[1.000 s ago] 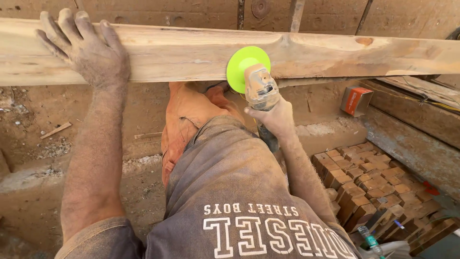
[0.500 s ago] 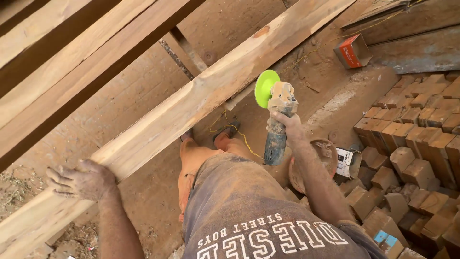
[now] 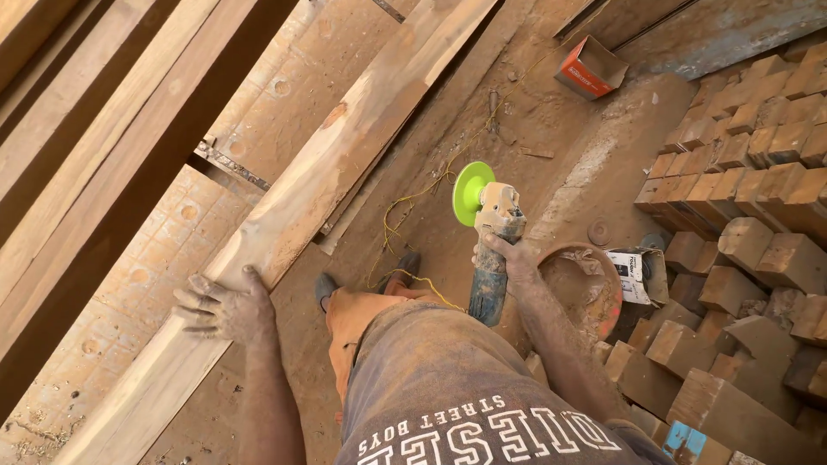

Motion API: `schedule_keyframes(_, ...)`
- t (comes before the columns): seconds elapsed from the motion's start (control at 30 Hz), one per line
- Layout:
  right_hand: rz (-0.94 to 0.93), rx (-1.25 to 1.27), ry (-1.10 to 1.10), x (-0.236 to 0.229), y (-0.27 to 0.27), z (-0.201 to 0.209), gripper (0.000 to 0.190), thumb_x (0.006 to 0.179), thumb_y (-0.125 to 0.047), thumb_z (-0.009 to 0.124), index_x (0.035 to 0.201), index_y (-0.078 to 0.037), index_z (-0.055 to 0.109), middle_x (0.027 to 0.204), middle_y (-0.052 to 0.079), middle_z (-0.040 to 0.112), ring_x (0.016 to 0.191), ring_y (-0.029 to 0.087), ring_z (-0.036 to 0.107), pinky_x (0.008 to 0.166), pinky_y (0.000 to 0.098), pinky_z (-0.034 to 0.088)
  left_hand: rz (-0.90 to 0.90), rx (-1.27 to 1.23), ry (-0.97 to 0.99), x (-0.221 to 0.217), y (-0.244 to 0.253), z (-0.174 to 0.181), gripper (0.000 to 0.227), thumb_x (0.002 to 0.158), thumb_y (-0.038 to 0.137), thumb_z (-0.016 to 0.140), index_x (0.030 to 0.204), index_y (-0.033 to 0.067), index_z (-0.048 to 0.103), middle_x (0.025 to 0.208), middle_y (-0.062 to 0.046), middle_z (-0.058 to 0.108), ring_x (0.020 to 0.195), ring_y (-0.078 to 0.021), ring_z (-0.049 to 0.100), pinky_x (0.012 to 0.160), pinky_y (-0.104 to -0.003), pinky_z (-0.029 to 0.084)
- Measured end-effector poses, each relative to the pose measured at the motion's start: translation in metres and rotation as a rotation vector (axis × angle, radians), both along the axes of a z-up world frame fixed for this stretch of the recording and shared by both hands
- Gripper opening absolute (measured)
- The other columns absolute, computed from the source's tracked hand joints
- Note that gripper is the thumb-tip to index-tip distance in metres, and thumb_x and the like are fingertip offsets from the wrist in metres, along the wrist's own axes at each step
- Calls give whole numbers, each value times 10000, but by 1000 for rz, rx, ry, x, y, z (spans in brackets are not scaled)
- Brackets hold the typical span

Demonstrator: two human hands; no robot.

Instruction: The recorder uses an angle grinder with a sanding disc to sand and polish long wooden beams in a workshop environment.

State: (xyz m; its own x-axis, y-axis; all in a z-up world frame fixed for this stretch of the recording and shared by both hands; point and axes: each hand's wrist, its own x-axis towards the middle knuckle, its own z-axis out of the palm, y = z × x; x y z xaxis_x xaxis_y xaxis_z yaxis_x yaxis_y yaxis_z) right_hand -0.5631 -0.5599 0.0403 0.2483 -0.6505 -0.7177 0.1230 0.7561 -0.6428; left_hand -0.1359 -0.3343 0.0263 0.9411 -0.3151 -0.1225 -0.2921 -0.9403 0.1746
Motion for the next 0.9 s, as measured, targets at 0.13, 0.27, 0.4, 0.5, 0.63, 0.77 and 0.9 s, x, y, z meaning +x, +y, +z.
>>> schedule_keyframes(0.13, 15, 15, 13, -14, -25, 15, 500, 851, -241, 790, 1233, 5, 583, 919, 127, 687, 780, 214, 711, 703, 381, 613, 33, 40, -7, -3, -8, -3, 993, 1003, 670, 570, 1698, 64, 201, 1748, -265, 59, 1598, -492, -20, 1217, -764, -33)
schedule_keyframes(0.27, 34, -4, -128, -10, -44, 8, 550, 866, -305, 793, 1272, -16, 562, 962, 163, 690, 829, 272, 713, 743, 438, 616, 61, 96, -14, -2, 3, -3, 952, 1028, 639, 579, 1704, 93, 191, 1760, -220, 57, 1606, -479, -24, 1252, -723, -20)
schedule_keyframes(0.4, 1, 42, -373, -11, -71, -11, 569, 891, -407, 805, 1258, -35, 578, 1044, 180, 695, 927, 328, 714, 838, 495, 615, 38, 108, 7, 3, -1, -8, 912, 1066, 627, 551, 1699, 88, 175, 1754, -214, 37, 1600, -465, -34, 1241, -717, -37)
schedule_keyframes(0.5, 25, 79, -416, 6, -95, -10, 564, 902, -430, 805, 1243, -26, 606, 1079, 175, 699, 971, 335, 716, 890, 512, 611, 44, 132, 17, 0, -6, 0, 917, 1055, 606, 555, 1691, 69, 171, 1747, -232, 34, 1596, -469, -34, 1244, -704, -36)
schedule_keyframes(0.63, 116, 61, -392, 36, -136, -8, 554, 917, -426, 810, 1245, -25, 612, 1093, 172, 697, 994, 333, 710, 908, 517, 599, 76, 156, 63, -3, -12, 10, 888, 1079, 612, 549, 1706, 94, 192, 1769, -211, 49, 1620, -464, -26, 1271, -700, -43)
schedule_keyframes(0.77, 256, 21, -399, 79, -178, 3, 571, 923, -429, 823, 1260, -21, 609, 1106, 169, 693, 1016, 329, 706, 931, 518, 597, 83, 167, 44, -4, -10, 7, 923, 1084, 645, 571, 1712, 91, 185, 1758, -224, 59, 1609, -473, -9, 1260, -703, -39)
schedule_keyframes(0.9, 371, 46, -416, 129, -202, 8, 579, 909, -426, 835, 1260, -20, 616, 1103, 164, 697, 1020, 329, 713, 944, 517, 603, 69, 148, 45, 0, -9, 6, 937, 1102, 686, 549, 1718, 101, 155, 1757, -248, 54, 1618, -481, 6, 1279, -694, -17)
